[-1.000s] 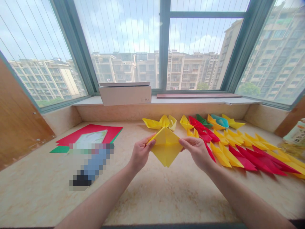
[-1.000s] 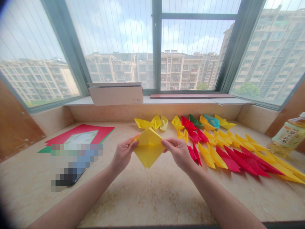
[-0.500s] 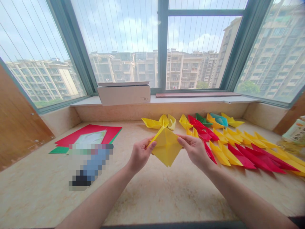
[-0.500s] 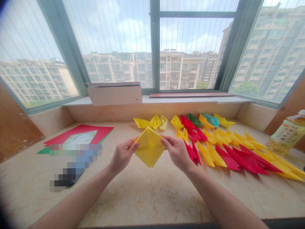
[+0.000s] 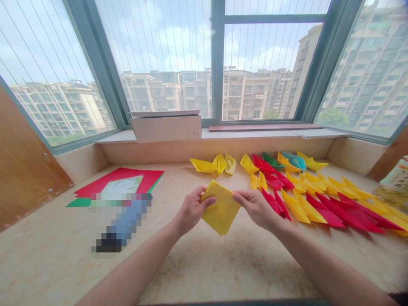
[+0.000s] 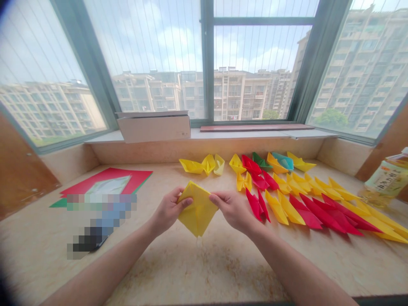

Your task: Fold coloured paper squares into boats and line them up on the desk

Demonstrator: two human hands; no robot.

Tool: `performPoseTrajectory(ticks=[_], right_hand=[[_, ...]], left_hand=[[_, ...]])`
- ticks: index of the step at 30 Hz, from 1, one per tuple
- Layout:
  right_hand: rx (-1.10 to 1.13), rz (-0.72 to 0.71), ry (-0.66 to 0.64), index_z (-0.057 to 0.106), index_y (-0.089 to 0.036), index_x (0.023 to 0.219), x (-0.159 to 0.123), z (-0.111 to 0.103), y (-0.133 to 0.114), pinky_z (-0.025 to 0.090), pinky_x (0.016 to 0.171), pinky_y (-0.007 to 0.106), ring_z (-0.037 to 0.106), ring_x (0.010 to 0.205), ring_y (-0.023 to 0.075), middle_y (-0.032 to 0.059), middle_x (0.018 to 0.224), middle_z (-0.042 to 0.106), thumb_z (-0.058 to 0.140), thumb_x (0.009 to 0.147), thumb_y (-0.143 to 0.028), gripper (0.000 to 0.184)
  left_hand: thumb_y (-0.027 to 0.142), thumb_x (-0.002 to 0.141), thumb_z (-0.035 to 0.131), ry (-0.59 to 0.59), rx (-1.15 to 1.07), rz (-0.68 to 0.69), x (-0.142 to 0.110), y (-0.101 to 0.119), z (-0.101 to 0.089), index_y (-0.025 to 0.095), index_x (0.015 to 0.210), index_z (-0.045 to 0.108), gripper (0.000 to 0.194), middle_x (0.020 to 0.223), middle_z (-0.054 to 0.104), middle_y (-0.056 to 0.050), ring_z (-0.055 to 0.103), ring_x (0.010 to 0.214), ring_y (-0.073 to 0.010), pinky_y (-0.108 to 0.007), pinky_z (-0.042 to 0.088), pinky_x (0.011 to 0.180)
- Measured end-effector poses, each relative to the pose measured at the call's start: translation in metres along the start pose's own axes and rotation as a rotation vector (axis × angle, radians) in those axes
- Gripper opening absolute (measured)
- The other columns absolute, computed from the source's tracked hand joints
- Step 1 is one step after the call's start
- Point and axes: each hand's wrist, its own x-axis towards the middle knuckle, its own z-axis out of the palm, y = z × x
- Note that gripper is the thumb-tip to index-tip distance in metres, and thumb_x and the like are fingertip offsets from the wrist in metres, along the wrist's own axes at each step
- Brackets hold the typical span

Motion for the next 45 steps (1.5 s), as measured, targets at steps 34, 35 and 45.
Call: performPoseTrajectory(ticks=[34,35,45], right_hand=[[0.361,0.087,0.040,0.071,-0.020,0.115,0.002,0.013,-0.008,0.055,0.078,0.034,0.071,0.092,0.0250,0.0091,0.105,0.075,0.077,0.080,-0.050,0.047],[0.370,0.087,0.053,0.071,-0.019,0.114,0.002,0.014,-0.006,0.055,0.079,0.034,0.071,0.091,0.0248,0.0089,0.104,0.075,0.077,0.080,-0.050,0.046],[0.460,0.034,-0.047,0.070,-0.022,0.121,-0.005,0.019,-0.003,0.053,0.096,0.042,0.066,0.113,0.0265,0.0091,0.118,0.072,0.059,0.097,-0.048,0.037]], left_hand=[[0.044,0.100,0.046,0.149,0.366,0.307,0.000,0.000,0.008,0.028,0.144,0.049,0.047,0.135,0.059,-0.011,0.057,0.124,-0.0272,-0.046,0.043,0.109],[0.043,0.100,0.045,0.178,0.490,0.364,0.000,0.000,0.006,0.024,0.140,0.055,0.045,0.140,0.053,-0.014,0.056,0.125,-0.0277,-0.046,0.041,0.111],[0.060,0.082,0.067,-0.056,0.725,0.374,-0.005,-0.004,0.000,0.011,0.156,0.023,0.100,0.159,0.023,-0.025,0.022,0.148,-0.0410,-0.058,0.021,0.121]])
